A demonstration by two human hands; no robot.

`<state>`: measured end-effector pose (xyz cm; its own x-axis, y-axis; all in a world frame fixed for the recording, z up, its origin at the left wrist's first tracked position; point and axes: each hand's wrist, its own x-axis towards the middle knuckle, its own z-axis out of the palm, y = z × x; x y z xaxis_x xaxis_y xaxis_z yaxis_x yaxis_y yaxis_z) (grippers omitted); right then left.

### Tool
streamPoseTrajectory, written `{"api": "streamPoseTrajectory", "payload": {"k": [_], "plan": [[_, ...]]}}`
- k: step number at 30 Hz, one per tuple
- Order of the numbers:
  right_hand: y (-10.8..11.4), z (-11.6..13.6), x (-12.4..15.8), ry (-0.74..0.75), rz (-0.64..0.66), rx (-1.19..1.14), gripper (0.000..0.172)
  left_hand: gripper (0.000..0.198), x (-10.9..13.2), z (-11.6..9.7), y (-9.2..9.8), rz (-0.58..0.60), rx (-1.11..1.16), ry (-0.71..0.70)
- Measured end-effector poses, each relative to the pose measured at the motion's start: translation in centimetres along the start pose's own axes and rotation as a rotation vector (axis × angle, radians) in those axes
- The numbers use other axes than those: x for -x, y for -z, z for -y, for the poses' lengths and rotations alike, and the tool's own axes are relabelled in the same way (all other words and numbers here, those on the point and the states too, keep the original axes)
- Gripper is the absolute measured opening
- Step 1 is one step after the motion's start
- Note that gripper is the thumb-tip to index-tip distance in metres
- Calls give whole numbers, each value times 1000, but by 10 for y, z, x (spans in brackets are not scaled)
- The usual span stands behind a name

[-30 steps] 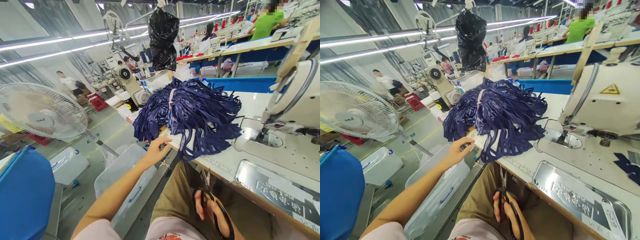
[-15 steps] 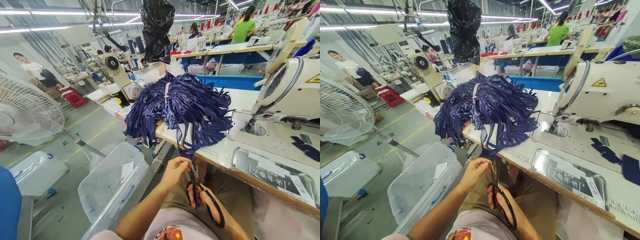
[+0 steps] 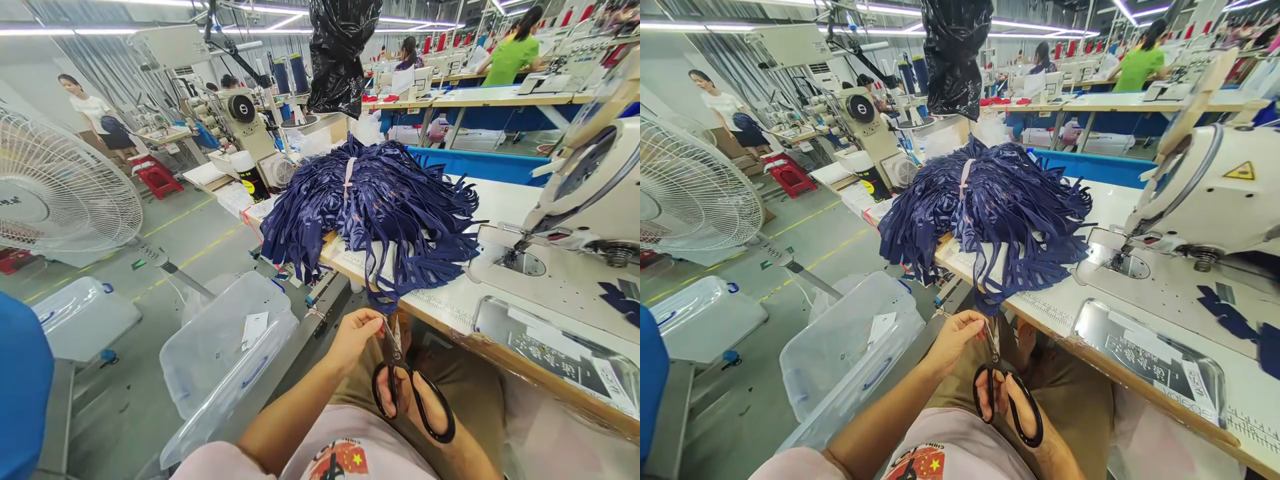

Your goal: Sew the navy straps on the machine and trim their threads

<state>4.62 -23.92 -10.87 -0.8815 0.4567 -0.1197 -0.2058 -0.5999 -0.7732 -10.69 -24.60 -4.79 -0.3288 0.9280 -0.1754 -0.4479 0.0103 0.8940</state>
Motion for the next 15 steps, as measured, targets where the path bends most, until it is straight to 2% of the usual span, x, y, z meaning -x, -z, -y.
{"api": "streamPoseTrajectory", "payload": {"k": [4,8,15], "plan": [[-7,4,-2,-41,120,-240,58,28,1,0,-2,-13,4,11],[-6,0,-5,-64,230,-419,61,26,3,-4,-5,-21,-7,-4],[-1,-8,-4,-88,283,-504,68,26,7,-8,-7,-25,-22,-24]]}}
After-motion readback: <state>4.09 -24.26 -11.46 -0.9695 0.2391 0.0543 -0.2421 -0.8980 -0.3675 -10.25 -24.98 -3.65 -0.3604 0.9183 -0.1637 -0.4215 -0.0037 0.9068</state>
